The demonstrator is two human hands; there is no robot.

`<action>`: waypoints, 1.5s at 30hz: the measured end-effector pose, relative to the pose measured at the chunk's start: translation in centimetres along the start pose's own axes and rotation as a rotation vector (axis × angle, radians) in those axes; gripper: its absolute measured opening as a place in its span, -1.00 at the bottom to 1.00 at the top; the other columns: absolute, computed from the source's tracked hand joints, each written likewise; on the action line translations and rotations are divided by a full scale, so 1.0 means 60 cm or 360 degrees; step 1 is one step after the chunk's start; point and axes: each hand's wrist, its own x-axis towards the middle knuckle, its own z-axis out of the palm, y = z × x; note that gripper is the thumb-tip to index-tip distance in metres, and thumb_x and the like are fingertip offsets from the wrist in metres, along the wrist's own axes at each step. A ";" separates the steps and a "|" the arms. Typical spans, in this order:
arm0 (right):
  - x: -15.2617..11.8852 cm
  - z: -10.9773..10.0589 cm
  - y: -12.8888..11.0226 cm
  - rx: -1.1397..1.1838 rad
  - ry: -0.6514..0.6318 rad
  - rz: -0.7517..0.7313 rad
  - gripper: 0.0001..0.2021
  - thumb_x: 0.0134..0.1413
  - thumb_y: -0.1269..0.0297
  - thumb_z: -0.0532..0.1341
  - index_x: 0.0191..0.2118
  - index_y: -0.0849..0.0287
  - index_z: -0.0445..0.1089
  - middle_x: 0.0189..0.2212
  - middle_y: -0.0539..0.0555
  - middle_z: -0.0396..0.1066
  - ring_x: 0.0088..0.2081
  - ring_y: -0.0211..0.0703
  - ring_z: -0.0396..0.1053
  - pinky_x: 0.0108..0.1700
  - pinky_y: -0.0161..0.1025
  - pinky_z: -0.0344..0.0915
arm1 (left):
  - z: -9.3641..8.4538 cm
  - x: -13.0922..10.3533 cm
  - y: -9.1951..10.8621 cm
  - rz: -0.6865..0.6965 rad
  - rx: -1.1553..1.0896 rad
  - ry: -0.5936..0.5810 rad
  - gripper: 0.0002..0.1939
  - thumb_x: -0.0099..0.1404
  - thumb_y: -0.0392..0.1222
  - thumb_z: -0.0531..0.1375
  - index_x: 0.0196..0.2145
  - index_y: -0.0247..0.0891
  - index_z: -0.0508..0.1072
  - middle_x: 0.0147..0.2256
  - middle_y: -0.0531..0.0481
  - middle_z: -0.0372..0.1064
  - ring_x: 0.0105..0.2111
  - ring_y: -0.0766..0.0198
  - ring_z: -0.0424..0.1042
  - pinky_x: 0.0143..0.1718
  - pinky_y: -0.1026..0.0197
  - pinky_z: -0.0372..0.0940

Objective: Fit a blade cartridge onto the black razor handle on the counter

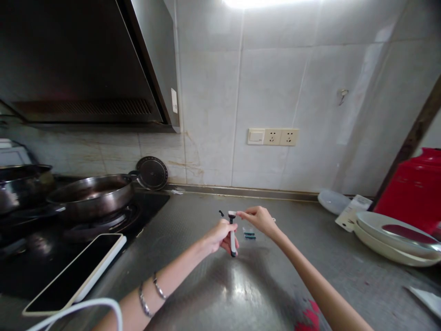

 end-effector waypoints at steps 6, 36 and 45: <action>0.003 0.001 0.016 0.0132 -0.0145 0.0015 -0.41 -0.06 -0.23 0.02 -0.58 0.24 0.46 -0.75 -0.06 0.09 -0.62 -0.33 0.03 -0.56 -0.36 -0.13 | -0.002 0.004 -0.005 0.0010 0.0046 -0.0012 -0.68 0.29 0.05 -0.04 -0.23 -0.29 0.10 -0.69 0.02 0.35 -0.73 0.21 0.37 -0.69 0.26 0.25; 0.009 -0.004 0.031 0.0446 -0.0378 -0.0047 -0.42 -0.07 -0.21 0.05 -0.57 0.30 0.43 -0.73 -0.09 -0.02 -0.62 -0.38 -0.07 -0.57 -0.37 -0.16 | 0.013 -0.007 -0.001 -0.0031 0.0128 -0.0045 -0.82 0.32 -0.14 -0.09 -0.21 -0.32 0.09 -0.68 -0.02 0.36 -0.74 0.18 0.37 -0.69 0.23 0.26; 0.007 -0.012 0.023 0.0144 -0.0194 0.0003 -0.42 -0.09 -0.22 0.06 -0.61 0.27 0.43 -0.75 -0.09 -0.04 -0.63 -0.37 -0.06 -0.58 -0.36 -0.17 | 0.015 -0.007 -0.002 -0.0047 0.0173 -0.0041 -0.85 0.32 -0.18 -0.12 -0.21 -0.32 0.08 -0.69 -0.02 0.35 -0.74 0.20 0.36 -0.71 0.26 0.23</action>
